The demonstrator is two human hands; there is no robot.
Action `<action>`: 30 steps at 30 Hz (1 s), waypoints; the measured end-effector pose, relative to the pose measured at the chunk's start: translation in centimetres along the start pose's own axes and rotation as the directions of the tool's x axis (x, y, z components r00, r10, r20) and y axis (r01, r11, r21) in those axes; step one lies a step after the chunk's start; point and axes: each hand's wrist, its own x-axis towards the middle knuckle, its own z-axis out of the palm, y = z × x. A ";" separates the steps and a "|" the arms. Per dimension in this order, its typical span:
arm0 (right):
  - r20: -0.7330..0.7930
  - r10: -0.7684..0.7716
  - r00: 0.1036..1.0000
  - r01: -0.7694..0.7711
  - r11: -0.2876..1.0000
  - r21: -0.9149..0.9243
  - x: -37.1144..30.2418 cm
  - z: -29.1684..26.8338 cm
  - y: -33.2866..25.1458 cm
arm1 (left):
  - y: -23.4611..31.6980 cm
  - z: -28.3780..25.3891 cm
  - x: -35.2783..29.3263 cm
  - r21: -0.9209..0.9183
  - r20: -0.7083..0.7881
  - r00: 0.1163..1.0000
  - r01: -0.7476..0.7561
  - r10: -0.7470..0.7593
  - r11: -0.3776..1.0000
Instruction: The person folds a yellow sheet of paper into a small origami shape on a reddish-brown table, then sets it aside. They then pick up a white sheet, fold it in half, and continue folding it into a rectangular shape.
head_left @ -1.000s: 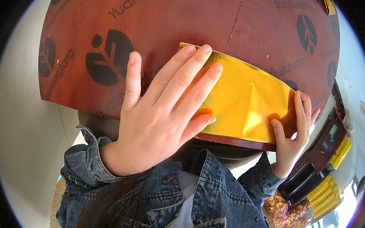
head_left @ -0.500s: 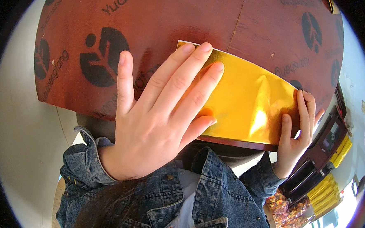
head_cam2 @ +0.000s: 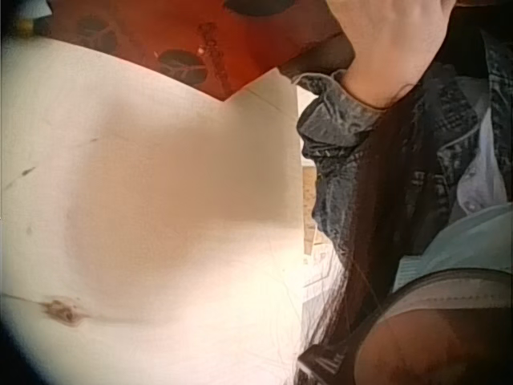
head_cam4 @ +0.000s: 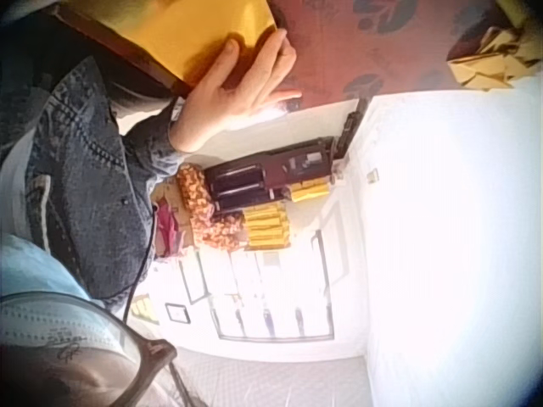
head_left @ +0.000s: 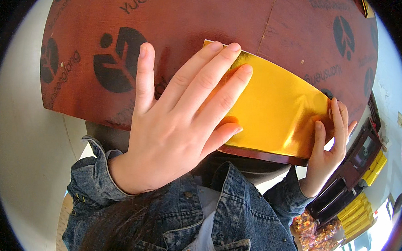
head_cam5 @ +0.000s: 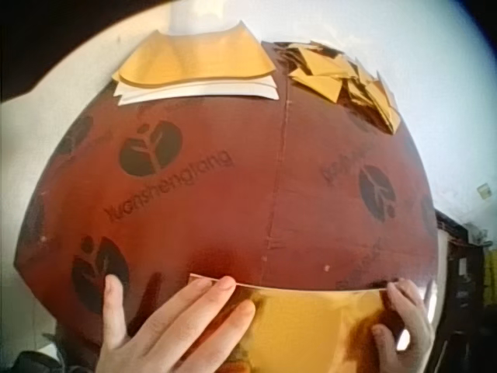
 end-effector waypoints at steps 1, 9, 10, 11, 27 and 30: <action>-0.002 -0.001 1.000 0.001 1.000 0.003 0.0 0.0 0.0 | 0.0 -0.1 0.0 0.002 0.000 1.000 -0.002 0.002 1.000; 0.008 0.004 1.000 -0.004 1.000 0.025 0.2 -0.1 -0.1 | -0.1 -0.4 0.3 0.001 0.015 1.000 -0.005 0.005 1.000; 0.009 0.000 1.000 -0.001 1.000 0.022 0.2 -0.1 -0.2 | -0.1 -0.4 0.3 0.002 0.014 1.000 -0.006 0.006 1.000; 0.009 -0.007 1.000 0.007 1.000 0.023 0.2 0.0 -0.2 | -0.1 -0.4 0.3 -0.021 0.017 1.000 -0.001 0.001 1.000; 0.012 -0.027 1.000 0.028 0.999 -0.028 0.1 -0.4 0.2 | 1.0 -0.5 -0.5 0.069 0.045 0.998 0.040 -0.043 0.997; -0.003 -0.044 0.999 0.044 0.999 -0.018 0.0 -0.5 0.2 | 1.2 -0.6 -0.8 0.080 0.038 0.998 0.052 -0.055 0.995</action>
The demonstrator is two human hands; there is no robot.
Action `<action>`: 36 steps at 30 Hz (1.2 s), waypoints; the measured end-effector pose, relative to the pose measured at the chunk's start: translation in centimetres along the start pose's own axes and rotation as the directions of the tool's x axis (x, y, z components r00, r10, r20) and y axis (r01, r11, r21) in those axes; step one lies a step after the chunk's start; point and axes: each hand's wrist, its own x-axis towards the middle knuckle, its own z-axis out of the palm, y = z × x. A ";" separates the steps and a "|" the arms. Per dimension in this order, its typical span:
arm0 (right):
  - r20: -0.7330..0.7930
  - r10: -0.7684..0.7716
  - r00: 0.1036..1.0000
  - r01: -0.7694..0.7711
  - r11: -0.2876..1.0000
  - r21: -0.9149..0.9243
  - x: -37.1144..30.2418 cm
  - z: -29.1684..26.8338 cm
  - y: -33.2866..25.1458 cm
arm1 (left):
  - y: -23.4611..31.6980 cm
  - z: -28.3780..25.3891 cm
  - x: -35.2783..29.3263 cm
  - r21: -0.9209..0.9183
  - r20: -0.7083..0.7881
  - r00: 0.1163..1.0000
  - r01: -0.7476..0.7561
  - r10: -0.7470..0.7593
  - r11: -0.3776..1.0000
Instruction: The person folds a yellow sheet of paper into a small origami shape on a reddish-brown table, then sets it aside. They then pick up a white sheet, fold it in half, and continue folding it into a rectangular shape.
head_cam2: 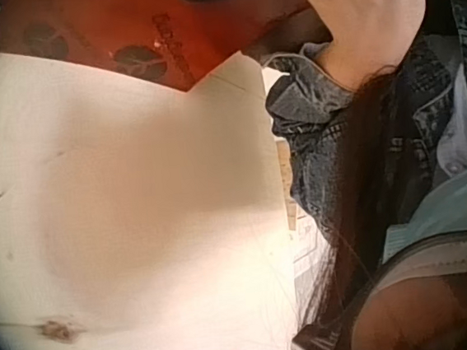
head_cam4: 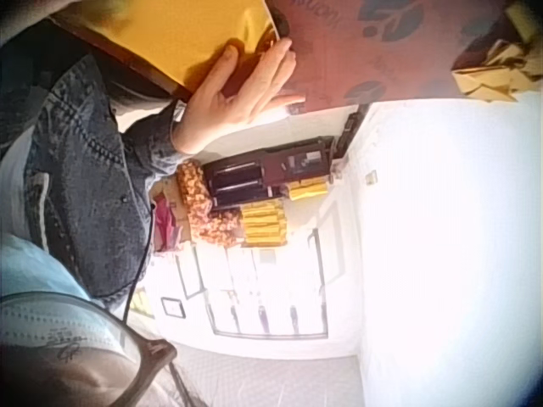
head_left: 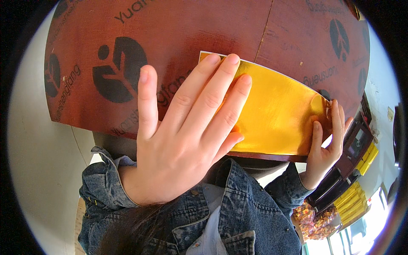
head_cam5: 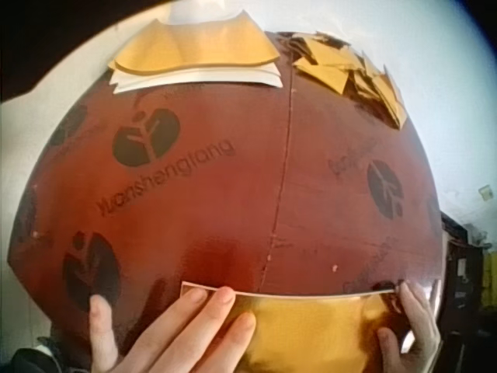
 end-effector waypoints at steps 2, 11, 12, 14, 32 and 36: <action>0.007 0.005 1.000 -0.005 1.000 0.011 -0.1 -0.1 0.1 | 0.0 -0.1 -0.2 0.012 0.000 1.000 -0.002 0.002 1.000; 0.029 0.051 0.998 -0.052 0.998 0.035 0.0 0.0 0.1 | -0.1 0.2 -0.4 -0.026 -0.004 1.000 0.008 -0.008 1.000; 0.029 0.041 0.999 -0.042 0.998 0.035 0.0 0.0 0.1 | -0.2 0.2 -0.4 -0.022 -0.001 1.000 0.007 -0.007 1.000; 0.030 0.039 0.999 -0.039 0.999 0.030 0.2 0.0 -0.1 | -0.6 0.1 -0.3 -0.020 0.005 1.000 0.001 -0.001 1.000; 0.036 0.069 0.997 -0.069 0.998 -0.008 0.5 -0.1 0.1 | -0.2 0.6 0.4 -0.087 0.052 0.999 0.000 0.004 0.996; 0.042 0.081 0.996 -0.081 0.997 -0.008 0.8 -0.2 0.2 | -0.4 0.3 0.7 -0.069 0.052 0.999 -0.013 0.017 0.998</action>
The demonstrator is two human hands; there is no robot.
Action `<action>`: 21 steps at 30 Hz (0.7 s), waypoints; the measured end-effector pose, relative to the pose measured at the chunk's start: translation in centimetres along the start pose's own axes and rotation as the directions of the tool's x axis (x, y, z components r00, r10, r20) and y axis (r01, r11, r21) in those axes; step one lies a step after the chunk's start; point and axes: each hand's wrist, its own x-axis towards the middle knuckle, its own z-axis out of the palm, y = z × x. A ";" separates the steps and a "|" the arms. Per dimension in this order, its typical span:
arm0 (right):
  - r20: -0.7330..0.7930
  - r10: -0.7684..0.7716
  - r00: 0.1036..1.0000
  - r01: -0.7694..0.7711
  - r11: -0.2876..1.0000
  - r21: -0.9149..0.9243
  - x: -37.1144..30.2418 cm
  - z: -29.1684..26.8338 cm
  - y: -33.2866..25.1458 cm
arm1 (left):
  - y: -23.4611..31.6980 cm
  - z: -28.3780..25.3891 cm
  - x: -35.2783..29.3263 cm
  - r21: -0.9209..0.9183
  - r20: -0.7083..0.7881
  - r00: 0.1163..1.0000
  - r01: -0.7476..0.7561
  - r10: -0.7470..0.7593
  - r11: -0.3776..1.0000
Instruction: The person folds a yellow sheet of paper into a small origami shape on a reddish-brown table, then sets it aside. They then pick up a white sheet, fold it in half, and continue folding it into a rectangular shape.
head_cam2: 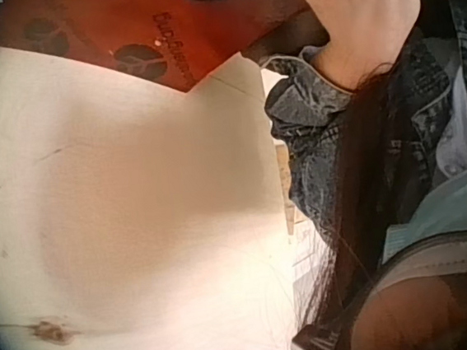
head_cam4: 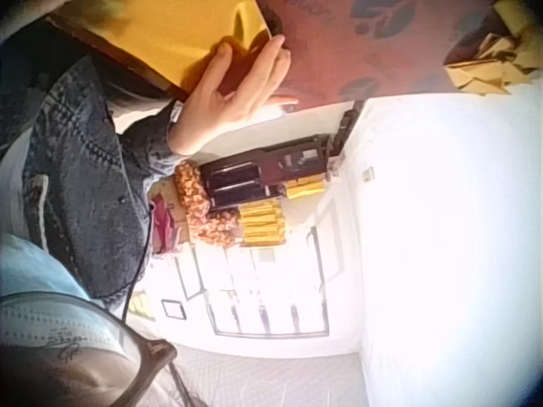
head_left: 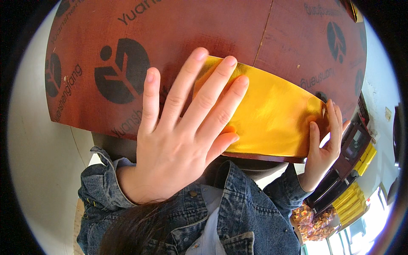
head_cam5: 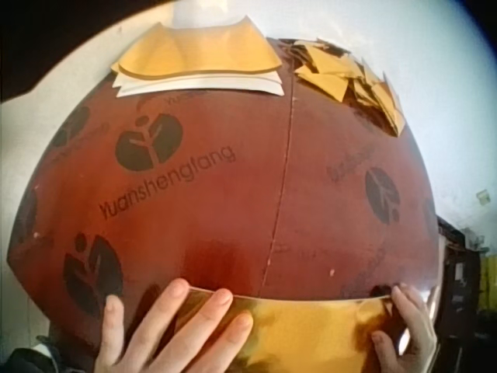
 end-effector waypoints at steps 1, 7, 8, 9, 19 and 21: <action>-0.003 0.027 1.000 -0.027 1.000 -0.011 0.2 0.0 0.0 | -0.1 -0.1 0.2 -0.006 0.005 1.000 -0.005 0.005 1.000; 0.008 -0.006 1.000 0.006 1.000 -0.007 -0.1 0.0 -0.5 | -0.3 0.1 -0.2 0.003 -0.014 1.000 -0.014 0.014 1.000; 0.006 0.006 1.000 -0.006 1.000 0.010 0.1 0.0 -0.4 | -0.3 0.0 0.1 0.003 -0.013 1.000 -0.018 0.018 1.000; 0.003 0.002 1.000 -0.002 1.000 0.010 0.0 0.0 -0.4 | -0.4 0.0 -0.1 0.002 -0.013 1.000 -0.021 0.021 1.000; -0.021 0.017 1.000 -0.016 0.999 0.044 0.8 -0.1 -0.3 | -0.3 -0.6 0.9 0.024 0.021 1.000 -0.023 0.022 0.999; -0.025 0.036 0.999 -0.034 0.998 0.057 0.8 -0.1 -0.3 | -0.3 -0.6 0.9 -0.005 0.015 1.000 -0.014 0.014 1.000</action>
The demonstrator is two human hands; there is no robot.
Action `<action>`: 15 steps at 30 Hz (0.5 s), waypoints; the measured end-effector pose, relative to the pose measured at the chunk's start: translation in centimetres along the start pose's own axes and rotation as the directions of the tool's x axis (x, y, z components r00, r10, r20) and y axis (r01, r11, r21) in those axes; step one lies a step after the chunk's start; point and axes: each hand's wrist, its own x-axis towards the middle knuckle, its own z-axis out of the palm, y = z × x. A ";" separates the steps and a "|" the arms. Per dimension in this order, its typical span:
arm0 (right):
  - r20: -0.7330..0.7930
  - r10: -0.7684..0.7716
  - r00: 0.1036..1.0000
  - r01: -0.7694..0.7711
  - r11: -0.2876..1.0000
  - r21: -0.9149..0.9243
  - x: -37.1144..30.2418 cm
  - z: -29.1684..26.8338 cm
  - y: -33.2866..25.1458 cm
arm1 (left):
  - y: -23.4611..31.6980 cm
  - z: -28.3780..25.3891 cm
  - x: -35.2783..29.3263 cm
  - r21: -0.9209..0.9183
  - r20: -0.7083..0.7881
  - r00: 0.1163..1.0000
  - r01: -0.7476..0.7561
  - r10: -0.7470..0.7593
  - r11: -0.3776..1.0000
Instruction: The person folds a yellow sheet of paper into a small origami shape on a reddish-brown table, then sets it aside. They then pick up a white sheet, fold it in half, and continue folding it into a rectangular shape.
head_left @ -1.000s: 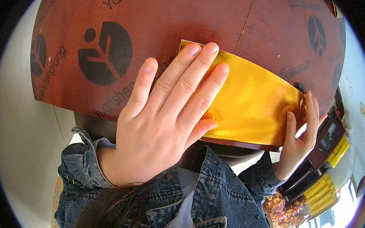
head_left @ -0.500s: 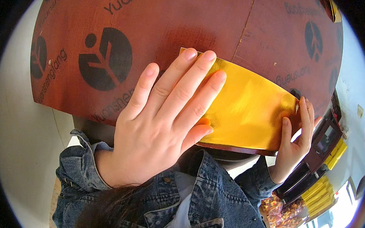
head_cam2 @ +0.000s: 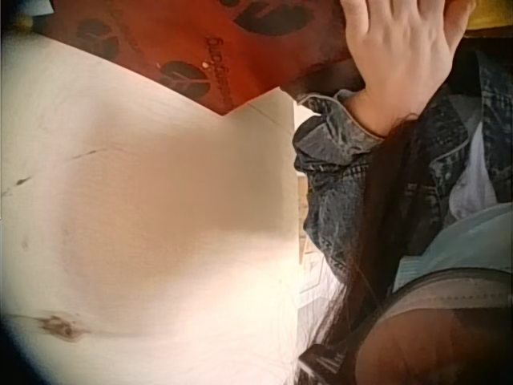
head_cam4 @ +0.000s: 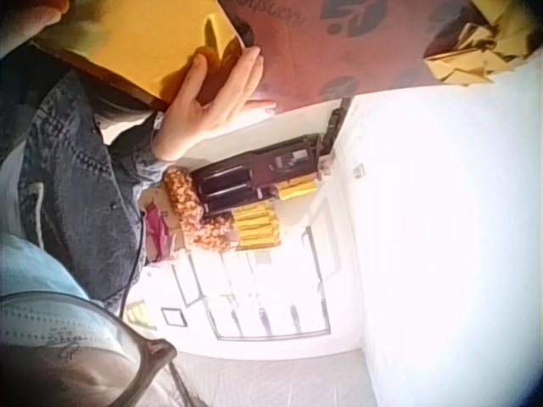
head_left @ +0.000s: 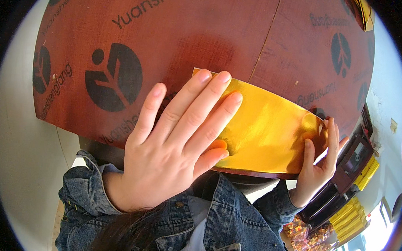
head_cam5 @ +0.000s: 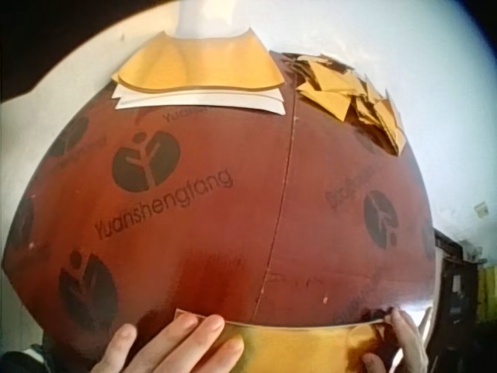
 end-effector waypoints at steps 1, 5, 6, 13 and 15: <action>-0.004 0.004 1.000 -0.004 1.000 -0.005 -0.1 0.1 0.0 | -0.1 0.1 -0.1 -0.004 -0.006 1.000 0.004 -0.004 1.000; -0.012 0.035 0.999 -0.034 0.999 0.016 -1.3 0.6 -0.2 | 0.0 0.9 -1.1 -0.036 -0.013 1.000 0.016 -0.016 0.999; -0.015 0.036 0.999 -0.036 0.999 0.016 -1.1 0.6 -0.3 | -0.1 0.7 -0.9 -0.014 -0.012 1.000 0.002 -0.002 1.000; -0.043 0.058 0.997 -0.055 0.996 0.072 -1.7 0.9 -0.7 | -0.3 0.7 -1.3 0.032 -0.045 0.999 -0.002 0.004 0.999; -0.054 0.050 0.997 -0.047 0.997 0.065 -1.6 0.9 -0.7 | -0.2 0.7 -1.2 0.071 -0.060 0.998 -0.016 0.020 0.997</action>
